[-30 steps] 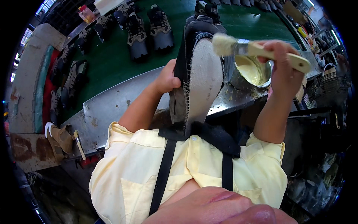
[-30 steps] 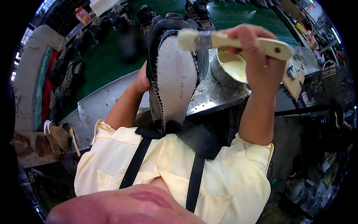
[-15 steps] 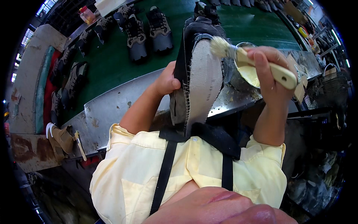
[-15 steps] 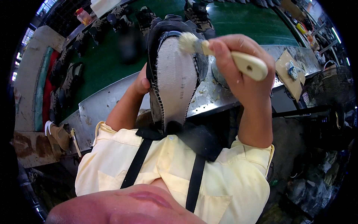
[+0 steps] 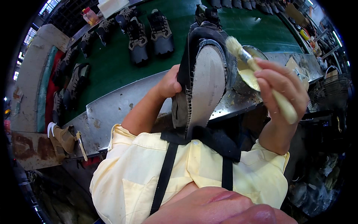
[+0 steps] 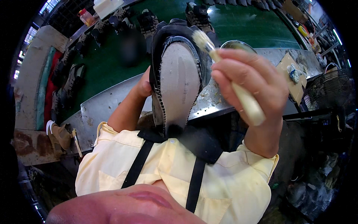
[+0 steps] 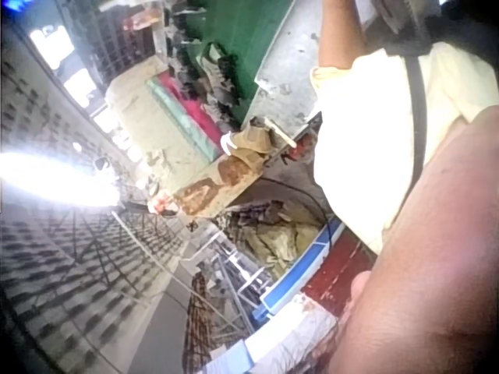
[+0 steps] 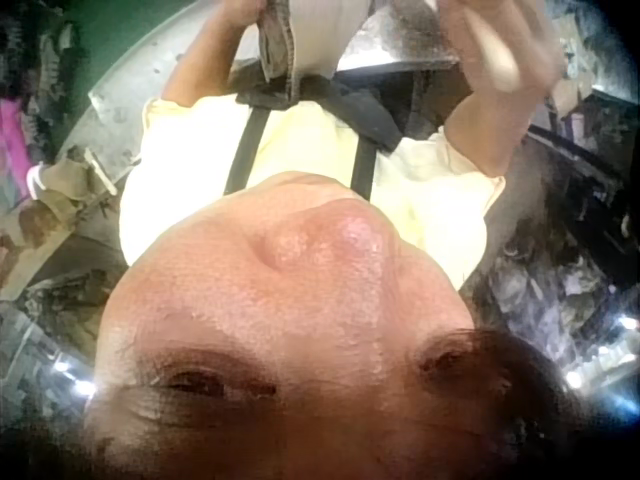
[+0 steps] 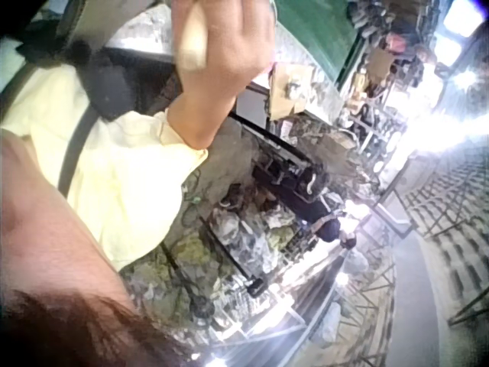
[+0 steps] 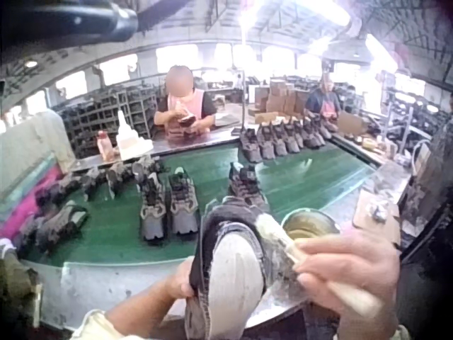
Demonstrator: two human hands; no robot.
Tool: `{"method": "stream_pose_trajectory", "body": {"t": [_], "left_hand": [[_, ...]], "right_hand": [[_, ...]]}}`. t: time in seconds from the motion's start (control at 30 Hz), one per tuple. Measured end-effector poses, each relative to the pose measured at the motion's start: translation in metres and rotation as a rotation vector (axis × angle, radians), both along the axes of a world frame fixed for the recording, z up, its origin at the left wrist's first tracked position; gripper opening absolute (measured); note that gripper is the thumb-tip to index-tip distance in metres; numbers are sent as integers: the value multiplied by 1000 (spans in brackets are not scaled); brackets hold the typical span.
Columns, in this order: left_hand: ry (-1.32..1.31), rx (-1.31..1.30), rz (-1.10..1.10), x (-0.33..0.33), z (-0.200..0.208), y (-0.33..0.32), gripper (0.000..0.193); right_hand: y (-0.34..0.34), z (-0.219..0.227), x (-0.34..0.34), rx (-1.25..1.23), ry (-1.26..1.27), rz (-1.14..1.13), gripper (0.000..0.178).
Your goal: The person applies glue to the bottom and edges of shoe uppers using a brush and a container of adhesive, then places them onto a conveyor belt.
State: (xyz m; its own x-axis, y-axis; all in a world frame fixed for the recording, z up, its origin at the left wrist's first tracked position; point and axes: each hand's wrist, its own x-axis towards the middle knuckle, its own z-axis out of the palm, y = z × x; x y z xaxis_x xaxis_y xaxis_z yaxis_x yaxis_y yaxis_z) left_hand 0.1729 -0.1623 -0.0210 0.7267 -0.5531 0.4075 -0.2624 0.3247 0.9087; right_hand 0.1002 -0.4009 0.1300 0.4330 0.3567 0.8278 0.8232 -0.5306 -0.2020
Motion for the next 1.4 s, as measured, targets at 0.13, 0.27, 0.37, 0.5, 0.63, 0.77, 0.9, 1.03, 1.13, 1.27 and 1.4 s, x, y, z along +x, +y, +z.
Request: {"method": "stream_pose_trajectory", "body": {"t": [0.13, 0.27, 0.37, 0.5, 0.63, 0.77, 0.9, 1.03, 1.13, 1.27, 1.4], "left_hand": [[11, 24, 14, -7, -2, 0, 100], [14, 24, -17, -6, -2, 0, 101], [65, 5, -92, 1, -2, 0, 107], [187, 29, -150, 4, -1, -2, 123], [144, 49, -102, 3, 4, -2, 118], [57, 62, -68, 0, 2, -2, 115], [99, 49, -84, -2, 3, -3, 118], [153, 42, -95, -1, 1, -4, 120], [197, 26, -109, 0, -4, -4, 121], [197, -33, -127, -4, 3, -4, 120], [172, -124, -126, 1, 11, -17, 117]], "right_hand": [[8, -15, 43, 236, 44, 400, 12], [16, -27, 56, 179, -62, 99, 15], [19, -27, 48, 241, -184, 67, 13], [23, -31, 51, 193, -205, 99, 14], [20, -32, 51, 226, -278, -2, 14], [20, -35, 53, 258, -203, 93, 13], [22, -43, 57, 371, -221, 54, 12], [35, -54, 55, 622, 10, 251, 9], [45, -60, 42, 743, 211, 451, 9], [46, -71, 24, 761, 272, 533, 11], [45, -66, 36, 841, 184, 387, 25]]}}
